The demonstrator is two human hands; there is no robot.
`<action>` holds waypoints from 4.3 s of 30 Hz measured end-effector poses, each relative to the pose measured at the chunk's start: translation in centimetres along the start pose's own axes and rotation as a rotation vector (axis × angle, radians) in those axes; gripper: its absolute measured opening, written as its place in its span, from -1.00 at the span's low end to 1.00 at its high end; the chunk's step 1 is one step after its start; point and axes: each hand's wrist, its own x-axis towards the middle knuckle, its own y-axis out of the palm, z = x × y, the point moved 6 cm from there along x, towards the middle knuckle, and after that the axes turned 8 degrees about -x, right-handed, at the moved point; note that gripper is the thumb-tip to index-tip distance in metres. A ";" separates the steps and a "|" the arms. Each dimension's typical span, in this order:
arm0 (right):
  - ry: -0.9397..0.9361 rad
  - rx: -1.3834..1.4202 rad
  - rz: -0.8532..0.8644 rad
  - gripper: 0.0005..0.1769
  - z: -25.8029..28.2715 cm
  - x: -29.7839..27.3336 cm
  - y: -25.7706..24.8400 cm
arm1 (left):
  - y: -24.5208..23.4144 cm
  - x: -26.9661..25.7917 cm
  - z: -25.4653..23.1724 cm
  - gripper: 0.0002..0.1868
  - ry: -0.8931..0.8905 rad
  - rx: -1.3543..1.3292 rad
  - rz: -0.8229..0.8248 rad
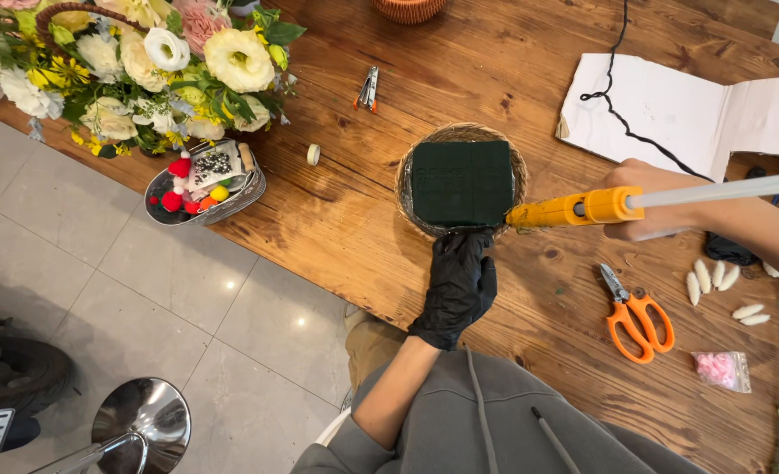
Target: The person places a block of floral foam into a wicker basket and secures it using a hot glue gun. They apply glue to the edges of the foam and press it down to ensure it is firmly attached to the basket.
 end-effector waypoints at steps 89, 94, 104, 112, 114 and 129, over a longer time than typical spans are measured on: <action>0.253 1.555 -0.995 -0.47 8.6 5.2 10.8 | -4.4 6.4 16.0 -0.30 -1.204 -1.236 -0.651; 0.305 1.537 -0.986 -0.44 10.0 3.7 8.9 | -10.5 11.7 -0.1 -0.37 -1.531 -0.700 -0.323; 0.393 1.502 -0.938 -0.42 9.9 3.7 8.5 | -5.4 6.3 15.4 -0.35 -0.769 -0.416 -0.183; 0.348 1.599 -1.027 -0.47 10.8 2.8 8.7 | -4.2 4.4 13.5 -0.33 -0.916 -1.062 -0.620; 0.360 1.610 -1.088 -0.51 11.3 4.2 12.0 | -3.2 3.8 16.7 -0.33 -0.923 -1.054 -0.660; 0.382 1.980 -1.171 -0.56 2.3 5.7 12.7 | -6.0 -5.8 10.0 -0.51 -0.886 -0.737 -0.596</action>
